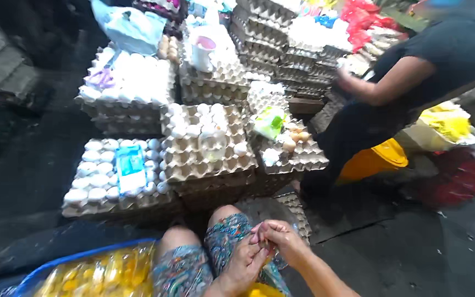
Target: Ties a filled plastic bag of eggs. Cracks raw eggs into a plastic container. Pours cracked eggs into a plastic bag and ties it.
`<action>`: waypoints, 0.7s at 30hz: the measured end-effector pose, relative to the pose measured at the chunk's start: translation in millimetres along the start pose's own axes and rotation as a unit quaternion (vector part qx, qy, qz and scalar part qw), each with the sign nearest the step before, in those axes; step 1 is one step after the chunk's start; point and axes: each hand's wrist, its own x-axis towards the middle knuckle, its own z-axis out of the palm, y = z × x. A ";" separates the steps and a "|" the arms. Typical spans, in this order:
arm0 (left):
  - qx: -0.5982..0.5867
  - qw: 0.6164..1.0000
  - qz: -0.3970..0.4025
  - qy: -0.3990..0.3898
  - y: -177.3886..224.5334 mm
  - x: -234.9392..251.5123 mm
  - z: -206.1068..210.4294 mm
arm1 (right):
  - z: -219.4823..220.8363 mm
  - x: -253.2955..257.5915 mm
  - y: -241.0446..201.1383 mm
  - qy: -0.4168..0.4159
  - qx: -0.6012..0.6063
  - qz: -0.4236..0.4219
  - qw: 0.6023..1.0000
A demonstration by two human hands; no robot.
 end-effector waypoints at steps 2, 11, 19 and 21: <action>0.020 0.999 0.012 -0.022 7.7 1.3 -2.1 | -1.1 -1.1 -7.2 0.003 -0.047 0.005 0.999; 0.008 0.999 -0.035 0.013 47.6 -4.2 -20.6 | 8.8 3.2 -4.2 -0.137 -0.194 -0.191 0.952; 0.161 0.971 -0.155 0.086 83.0 -21.3 -73.9 | 66.7 29.8 -0.3 -0.167 -0.260 -0.292 0.905; 0.178 0.960 -0.158 0.148 80.8 -32.1 -92.3 | 85.5 36.7 3.4 -0.186 -0.295 -0.298 0.889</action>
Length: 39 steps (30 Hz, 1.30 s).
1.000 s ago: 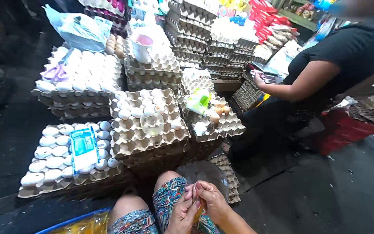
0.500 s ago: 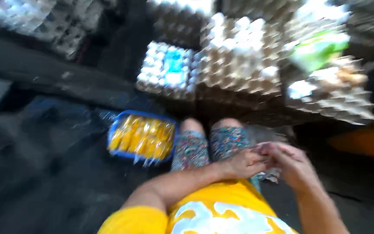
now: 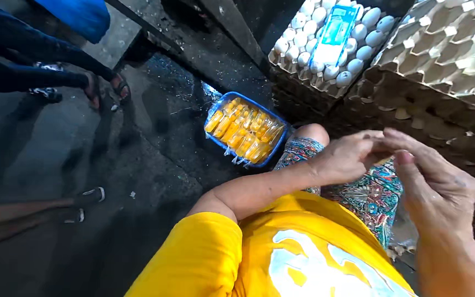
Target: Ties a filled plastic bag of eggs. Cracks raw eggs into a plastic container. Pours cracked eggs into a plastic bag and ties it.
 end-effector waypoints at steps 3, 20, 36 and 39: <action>-0.035 0.995 -0.030 0.090 -28.1 -10.0 -34.9 | 14.4 10.7 2.5 -0.041 -0.078 0.003 0.996; -0.226 0.771 -0.318 0.503 -280.5 -119.1 -125.9 | -12.7 -26.8 74.1 -0.115 -0.159 0.163 0.967; -0.395 0.557 -0.334 0.649 -369.2 -142.4 -104.2 | -14.7 -23.5 86.3 -0.134 -0.126 0.177 0.967; -0.395 0.539 -0.333 0.665 -374.8 -144.1 -98.5 | -16.1 -21.5 84.0 -0.134 -0.116 0.171 0.969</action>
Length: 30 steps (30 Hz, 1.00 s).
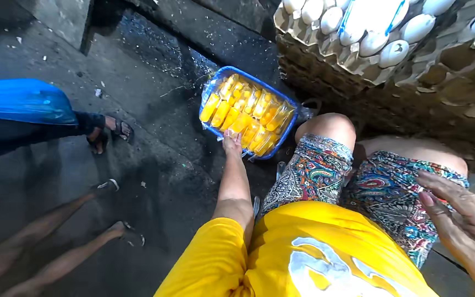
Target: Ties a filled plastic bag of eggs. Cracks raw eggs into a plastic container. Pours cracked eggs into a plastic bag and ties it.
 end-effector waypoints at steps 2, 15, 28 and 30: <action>-0.004 1.000 0.002 0.009 -4.2 2.2 -5.4 | -0.9 0.2 -0.9 -0.001 0.011 -0.001 1.000; 0.624 0.766 0.123 0.094 0.6 -10.6 -28.3 | -4.0 -7.1 0.3 -0.005 0.010 0.005 1.000; 0.764 0.612 0.183 -0.084 -0.4 -49.7 -36.6 | 3.9 -32.7 -8.9 0.028 -0.042 0.003 0.999; 0.751 0.621 0.186 -0.122 8.0 -70.4 -22.9 | 4.1 -38.9 -7.0 0.033 -0.045 0.013 0.998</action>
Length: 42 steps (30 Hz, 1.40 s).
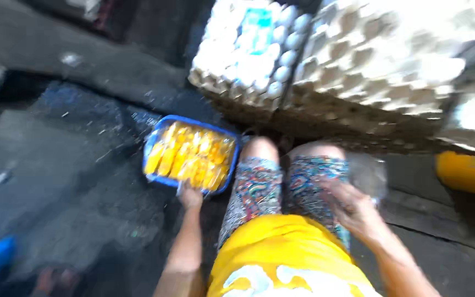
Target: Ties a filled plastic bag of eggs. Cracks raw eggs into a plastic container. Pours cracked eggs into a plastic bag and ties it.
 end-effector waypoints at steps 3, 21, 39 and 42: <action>-0.006 0.999 0.032 -0.016 13.4 -11.5 -9.0 | -17.0 -3.3 6.5 0.034 -0.016 0.016 0.999; -0.095 0.931 0.348 -0.059 204.3 -91.0 -105.8 | -161.9 139.4 33.7 0.113 -0.231 0.136 0.957; 0.167 0.750 0.636 0.068 508.0 -80.8 -160.7 | -173.7 149.0 61.0 0.098 -0.257 0.086 0.958; 0.213 0.731 0.646 0.064 525.9 -63.8 -157.9 | -179.1 142.7 58.7 0.113 -0.241 0.076 0.961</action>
